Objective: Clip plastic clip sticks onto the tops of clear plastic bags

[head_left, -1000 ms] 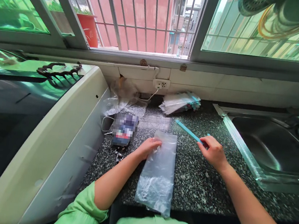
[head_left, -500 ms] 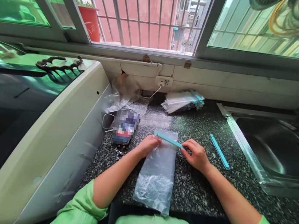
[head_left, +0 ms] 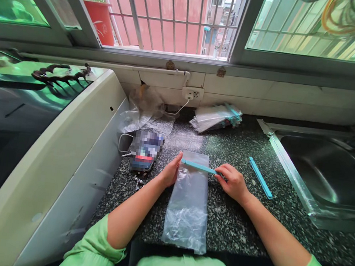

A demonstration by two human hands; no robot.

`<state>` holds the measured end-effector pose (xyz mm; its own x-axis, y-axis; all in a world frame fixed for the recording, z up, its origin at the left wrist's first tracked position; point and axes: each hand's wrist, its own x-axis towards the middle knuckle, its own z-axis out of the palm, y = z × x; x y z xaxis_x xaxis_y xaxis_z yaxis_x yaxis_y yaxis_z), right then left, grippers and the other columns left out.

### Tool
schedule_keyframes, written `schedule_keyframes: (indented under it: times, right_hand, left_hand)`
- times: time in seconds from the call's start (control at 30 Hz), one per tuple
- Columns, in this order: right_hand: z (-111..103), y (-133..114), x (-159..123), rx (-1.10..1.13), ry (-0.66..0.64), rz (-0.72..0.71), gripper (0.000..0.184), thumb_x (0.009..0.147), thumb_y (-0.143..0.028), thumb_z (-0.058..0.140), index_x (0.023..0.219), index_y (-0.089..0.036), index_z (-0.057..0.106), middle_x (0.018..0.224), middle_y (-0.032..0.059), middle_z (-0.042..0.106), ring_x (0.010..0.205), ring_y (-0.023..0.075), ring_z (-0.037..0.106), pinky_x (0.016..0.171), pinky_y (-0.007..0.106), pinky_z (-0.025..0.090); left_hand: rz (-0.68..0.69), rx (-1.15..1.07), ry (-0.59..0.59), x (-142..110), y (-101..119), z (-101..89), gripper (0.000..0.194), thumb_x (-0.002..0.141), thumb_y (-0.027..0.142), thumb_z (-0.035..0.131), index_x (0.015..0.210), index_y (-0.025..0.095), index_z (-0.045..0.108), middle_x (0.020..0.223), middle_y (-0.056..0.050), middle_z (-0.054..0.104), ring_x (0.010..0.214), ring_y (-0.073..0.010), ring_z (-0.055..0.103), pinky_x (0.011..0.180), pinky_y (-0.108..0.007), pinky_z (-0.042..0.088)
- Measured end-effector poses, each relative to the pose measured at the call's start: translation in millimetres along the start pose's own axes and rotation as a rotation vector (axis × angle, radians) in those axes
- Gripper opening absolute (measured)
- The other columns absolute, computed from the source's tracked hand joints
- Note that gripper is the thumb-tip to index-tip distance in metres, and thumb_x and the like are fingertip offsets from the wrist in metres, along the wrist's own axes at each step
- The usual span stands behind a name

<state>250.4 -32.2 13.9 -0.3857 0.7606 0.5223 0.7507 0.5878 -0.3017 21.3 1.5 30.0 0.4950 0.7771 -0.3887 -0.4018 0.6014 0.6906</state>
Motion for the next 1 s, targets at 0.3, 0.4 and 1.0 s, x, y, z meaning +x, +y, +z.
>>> schedule_keyframes:
  times: [0.3,0.4,1.0]
  right_hand:
    - [1,-1,-1,0.017,-0.001,-0.015,0.01,0.085,-0.02,0.048,0.09,-0.02,0.058,0.081,0.0057,0.059,0.072,0.0161,0.058,0.065,0.027,0.05]
    - [1,0,-1,0.011,-0.003,-0.021,0.01,0.085,-0.02,0.048,0.089,-0.02,0.057,0.08,0.0055,0.059,0.072,0.0161,0.058,0.065,0.028,0.05]
    - [5,2,-1,0.034,0.04,0.004,0.013,0.087,-0.021,0.045,0.092,-0.021,0.057,0.082,0.0061,0.06,0.074,0.0174,0.06,0.065,0.031,0.053]
  left_hand:
    - [0.014,-0.041,0.068,3,-1,3.7,0.051,0.077,0.056,0.049,0.09,0.01,0.066,0.071,-0.01,0.069,0.076,-0.024,0.066,0.069,-0.032,0.05]
    - [0.052,-0.019,0.094,5,-5,1.4,0.044,0.074,0.05,0.056,0.085,0.009,0.067,0.07,-0.009,0.069,0.075,-0.0232,0.066,0.07,-0.031,0.05]
    - [0.318,0.232,0.3,13,-21,-9.9,0.039,0.067,0.052,0.059,0.059,0.014,0.062,0.058,-0.001,0.062,0.057,-0.0132,0.054,0.061,-0.024,0.042]
